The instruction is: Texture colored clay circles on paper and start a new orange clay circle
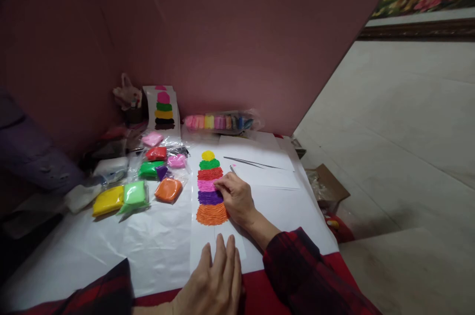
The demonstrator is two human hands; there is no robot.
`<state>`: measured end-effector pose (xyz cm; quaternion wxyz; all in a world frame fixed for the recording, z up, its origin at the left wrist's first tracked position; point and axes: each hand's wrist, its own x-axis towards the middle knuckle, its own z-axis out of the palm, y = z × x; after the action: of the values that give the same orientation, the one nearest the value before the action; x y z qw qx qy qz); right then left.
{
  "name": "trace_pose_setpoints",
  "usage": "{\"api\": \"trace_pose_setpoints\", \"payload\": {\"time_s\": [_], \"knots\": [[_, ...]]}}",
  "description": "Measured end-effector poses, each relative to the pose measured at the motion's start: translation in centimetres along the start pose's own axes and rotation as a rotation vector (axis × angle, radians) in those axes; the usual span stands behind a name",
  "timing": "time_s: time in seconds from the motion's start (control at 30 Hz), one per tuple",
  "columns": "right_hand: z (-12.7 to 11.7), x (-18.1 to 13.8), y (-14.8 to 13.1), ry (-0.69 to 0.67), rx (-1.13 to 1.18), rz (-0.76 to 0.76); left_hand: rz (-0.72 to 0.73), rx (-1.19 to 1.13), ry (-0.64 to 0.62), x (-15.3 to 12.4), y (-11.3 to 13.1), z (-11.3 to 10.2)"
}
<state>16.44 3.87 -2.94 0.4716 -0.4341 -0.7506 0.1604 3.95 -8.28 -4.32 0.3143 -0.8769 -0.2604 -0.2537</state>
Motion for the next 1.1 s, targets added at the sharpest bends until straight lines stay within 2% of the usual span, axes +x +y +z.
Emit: {"api": "trace_pose_setpoints", "payload": {"time_s": [1.1], "knots": [[-1.5, -1.5, -2.2, -0.059, -0.057, 0.038, -0.026, -0.072, -0.069, 0.4, -0.3, -0.9]]}}
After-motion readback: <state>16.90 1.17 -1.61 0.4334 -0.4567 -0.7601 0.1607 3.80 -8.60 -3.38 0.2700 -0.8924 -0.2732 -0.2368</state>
